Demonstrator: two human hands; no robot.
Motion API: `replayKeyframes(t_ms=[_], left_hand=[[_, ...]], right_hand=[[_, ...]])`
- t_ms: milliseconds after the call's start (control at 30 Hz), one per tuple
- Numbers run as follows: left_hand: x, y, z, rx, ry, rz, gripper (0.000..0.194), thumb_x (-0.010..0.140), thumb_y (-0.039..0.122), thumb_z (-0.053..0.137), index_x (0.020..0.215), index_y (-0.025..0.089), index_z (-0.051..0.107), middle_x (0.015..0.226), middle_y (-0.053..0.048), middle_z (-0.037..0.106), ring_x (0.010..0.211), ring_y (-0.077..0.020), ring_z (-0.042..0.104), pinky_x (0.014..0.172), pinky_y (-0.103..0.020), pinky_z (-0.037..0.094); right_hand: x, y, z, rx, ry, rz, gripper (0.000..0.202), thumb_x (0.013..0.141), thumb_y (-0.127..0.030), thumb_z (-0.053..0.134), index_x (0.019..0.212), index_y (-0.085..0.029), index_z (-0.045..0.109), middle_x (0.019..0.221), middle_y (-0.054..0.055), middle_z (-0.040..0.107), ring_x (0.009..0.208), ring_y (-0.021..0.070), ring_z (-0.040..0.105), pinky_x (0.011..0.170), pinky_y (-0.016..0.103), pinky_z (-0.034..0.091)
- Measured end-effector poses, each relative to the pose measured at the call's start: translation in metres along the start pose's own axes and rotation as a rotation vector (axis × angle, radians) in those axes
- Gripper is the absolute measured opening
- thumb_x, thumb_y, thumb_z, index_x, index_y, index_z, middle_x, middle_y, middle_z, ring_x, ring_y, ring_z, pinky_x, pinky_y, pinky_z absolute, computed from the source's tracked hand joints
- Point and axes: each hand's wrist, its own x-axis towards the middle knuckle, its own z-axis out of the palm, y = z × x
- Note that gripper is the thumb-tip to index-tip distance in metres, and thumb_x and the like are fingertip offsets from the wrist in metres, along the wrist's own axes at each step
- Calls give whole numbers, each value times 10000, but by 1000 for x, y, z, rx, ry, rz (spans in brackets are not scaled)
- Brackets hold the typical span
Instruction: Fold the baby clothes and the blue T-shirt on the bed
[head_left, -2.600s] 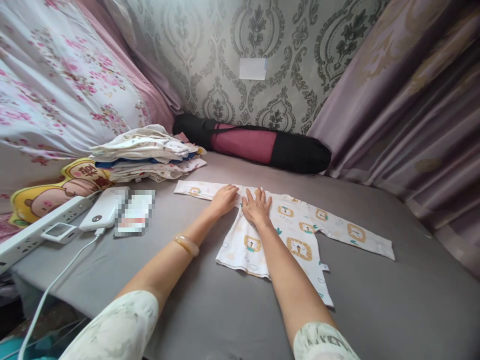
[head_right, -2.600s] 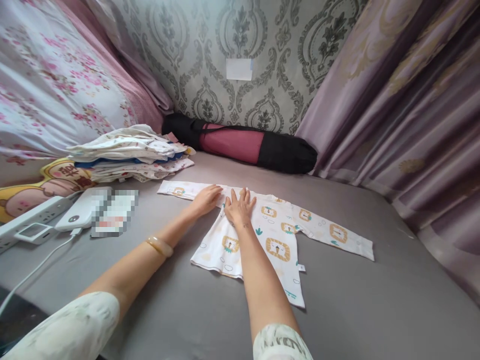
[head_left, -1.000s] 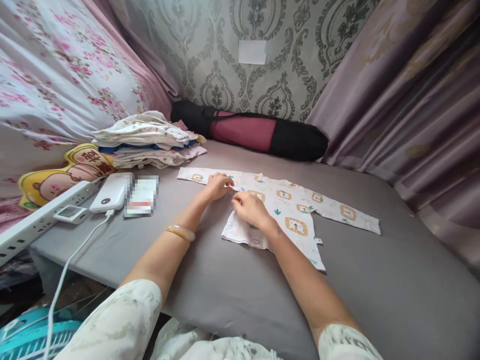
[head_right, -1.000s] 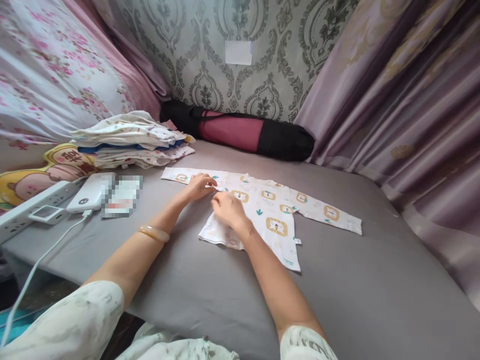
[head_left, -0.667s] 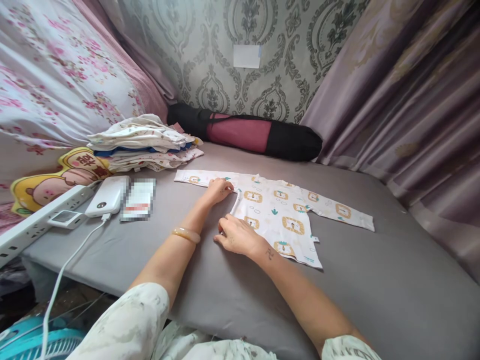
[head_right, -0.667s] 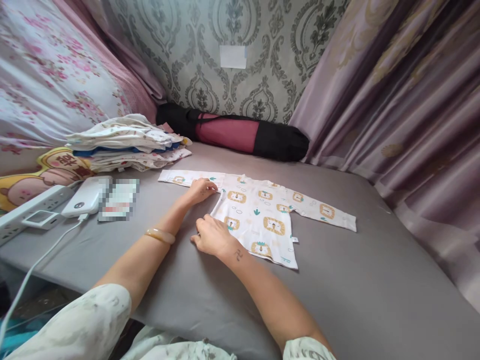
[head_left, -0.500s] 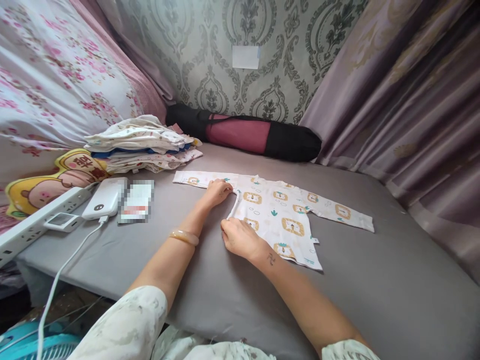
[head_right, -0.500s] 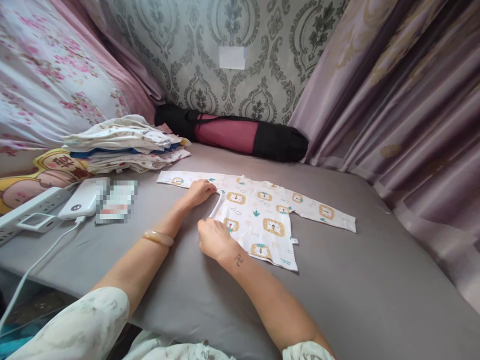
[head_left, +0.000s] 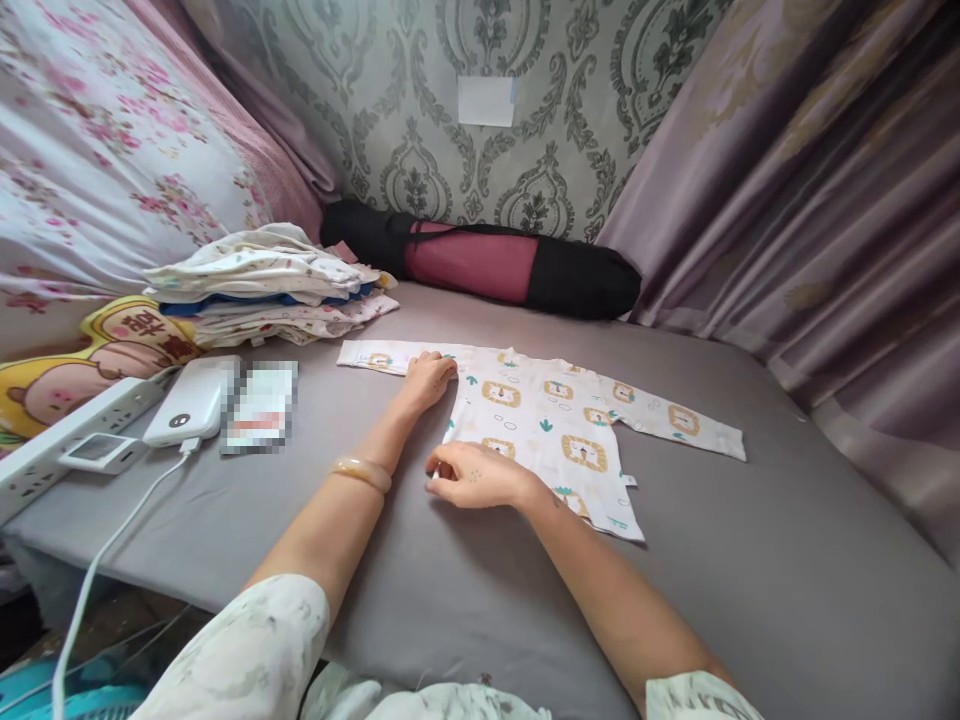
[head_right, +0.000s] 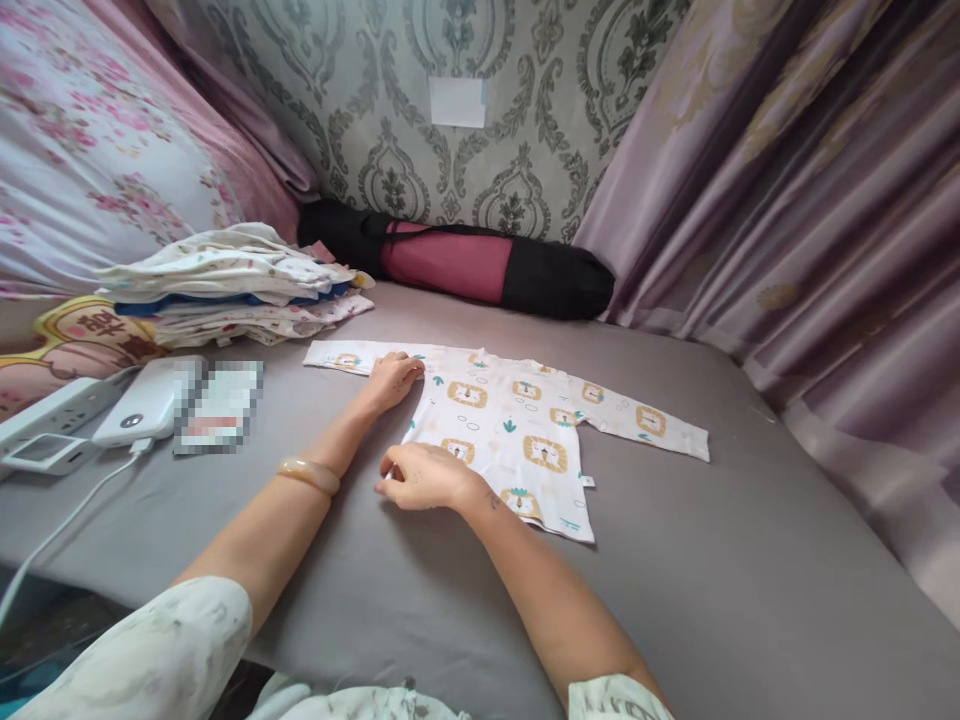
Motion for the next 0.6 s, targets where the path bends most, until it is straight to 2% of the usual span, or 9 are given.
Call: replayKeyframes(t_ms=[100, 200, 267, 333, 400, 433, 533, 600], left_hand=[[-1, 0, -2, -15, 29, -13, 297, 950, 232, 394, 1029, 213, 680, 1042, -120, 648, 1070, -299, 544, 878, -432, 409], [-2, 9, -6, -55, 125, -3, 289, 945, 228, 407, 1087, 203, 657, 1070, -119, 646, 1063, -285, 558, 904, -423, 419], [-2, 23, -6, -121, 150, 83, 308, 962, 237, 377, 1119, 193, 638, 1082, -116, 646, 1054, -262, 572, 927, -400, 427], [-4, 41, -2, -192, 89, 218, 337, 977, 231, 335, 1167, 181, 609, 1127, -118, 645, 1070, -236, 582, 952, -369, 435], [-10, 60, 6, -200, -19, 321, 357, 983, 238, 321, 1233, 170, 567, 1229, -131, 619, 1153, -233, 566, 999, -366, 424], [-14, 67, 11, -170, -63, 343, 367, 988, 266, 331, 1269, 167, 544, 1300, -143, 587, 1232, -248, 527, 1042, -385, 398], [-24, 79, 26, -46, -120, 297, 471, 985, 423, 388, 1366, 158, 469, 1465, -182, 460, 1404, -326, 361, 1135, -488, 284], [-28, 80, 31, 3, -140, 265, 543, 985, 488, 368, 1416, 163, 421, 1517, -194, 397, 1441, -347, 299, 1151, -523, 238]], right_hand=[[-1, -2, -4, 97, -44, -53, 381, 846, -420, 621, 1172, -224, 639, 962, 14, 708, 803, 157, 631, 686, 244, 444], [-6, 4, -18, 209, 0, -39, 314, 893, -369, 557, 1153, -218, 647, 959, 7, 715, 829, 153, 654, 728, 237, 471], [-12, 16, -30, 162, 161, 23, 267, 939, -303, 462, 1089, -208, 661, 979, 17, 714, 886, 164, 658, 788, 253, 478], [-19, 32, -39, 12, 387, 159, 309, 969, -257, 379, 1113, -191, 645, 1092, 59, 697, 1014, 193, 638, 890, 295, 462], [-26, 53, -41, -166, 540, 342, 353, 982, -255, 365, 1239, -149, 583, 1273, 131, 625, 1203, 230, 556, 1015, 345, 403], [-31, 64, -40, -241, 558, 419, 389, 984, -263, 375, 1306, -122, 539, 1367, 164, 561, 1296, 245, 486, 1075, 365, 353], [-45, 95, -31, -345, 512, 603, 560, 1010, -365, 324, 1481, -64, 359, 1582, 193, 290, 1476, 283, 220, 1188, 431, 171], [-54, 111, -25, -368, 490, 668, 624, 1017, -435, 267, 1537, -91, 274, 1631, 153, 167, 1502, 305, 124, 1204, 474, 88]])
